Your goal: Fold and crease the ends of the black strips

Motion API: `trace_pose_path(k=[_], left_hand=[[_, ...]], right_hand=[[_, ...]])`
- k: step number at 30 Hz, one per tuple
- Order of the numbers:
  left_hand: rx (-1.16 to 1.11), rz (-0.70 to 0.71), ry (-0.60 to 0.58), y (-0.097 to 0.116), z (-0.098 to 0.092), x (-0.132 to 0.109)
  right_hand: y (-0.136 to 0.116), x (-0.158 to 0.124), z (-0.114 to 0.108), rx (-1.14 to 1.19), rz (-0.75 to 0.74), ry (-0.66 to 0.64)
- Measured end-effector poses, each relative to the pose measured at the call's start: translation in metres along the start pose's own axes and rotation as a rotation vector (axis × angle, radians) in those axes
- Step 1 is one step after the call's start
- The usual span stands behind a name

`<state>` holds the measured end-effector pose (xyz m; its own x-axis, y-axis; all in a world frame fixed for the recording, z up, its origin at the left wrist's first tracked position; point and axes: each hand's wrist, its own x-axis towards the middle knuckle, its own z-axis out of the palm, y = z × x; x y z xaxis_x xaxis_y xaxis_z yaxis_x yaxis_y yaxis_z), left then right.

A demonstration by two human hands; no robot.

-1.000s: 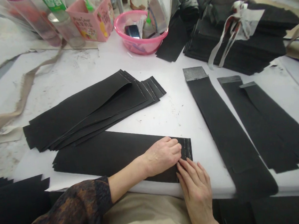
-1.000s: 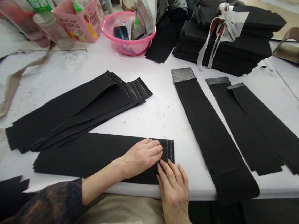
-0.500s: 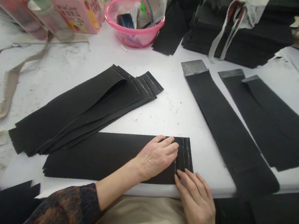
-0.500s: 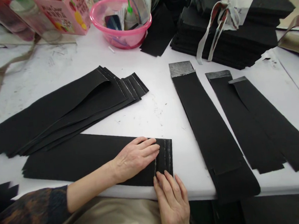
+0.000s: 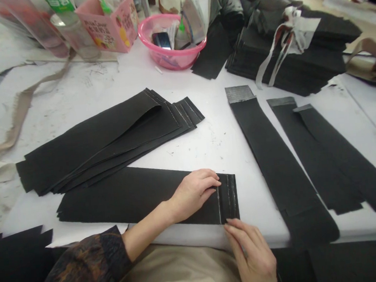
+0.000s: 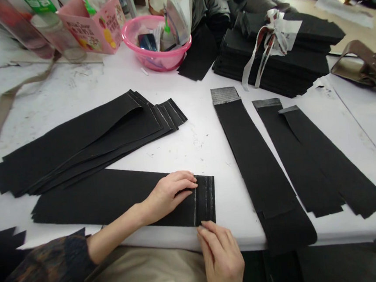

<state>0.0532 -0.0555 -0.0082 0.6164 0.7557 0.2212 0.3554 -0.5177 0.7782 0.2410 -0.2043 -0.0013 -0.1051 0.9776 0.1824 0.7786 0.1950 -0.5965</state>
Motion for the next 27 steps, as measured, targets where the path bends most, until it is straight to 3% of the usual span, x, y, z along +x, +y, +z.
trace_pose_path(k=[3,6,10,16,27], left_hand=[[0.006,-0.033,0.013,-0.002,0.0,-0.004],[0.054,-0.035,0.012,-0.003,0.001,-0.007],[0.145,0.01,0.038,-0.002,0.001,-0.008],[0.281,0.055,0.013,0.003,-0.001,-0.006],[0.156,-0.111,0.044,0.003,-0.003,-0.007]], right_hand=[[-0.007,0.008,0.001,0.117,0.216,0.016],[-0.009,0.009,-0.001,0.15,0.319,-0.003],[-0.004,0.015,-0.001,0.049,0.232,-0.004],[-0.002,0.049,0.008,-0.224,0.084,0.058],[-0.007,0.087,0.023,-0.285,0.22,0.073]])
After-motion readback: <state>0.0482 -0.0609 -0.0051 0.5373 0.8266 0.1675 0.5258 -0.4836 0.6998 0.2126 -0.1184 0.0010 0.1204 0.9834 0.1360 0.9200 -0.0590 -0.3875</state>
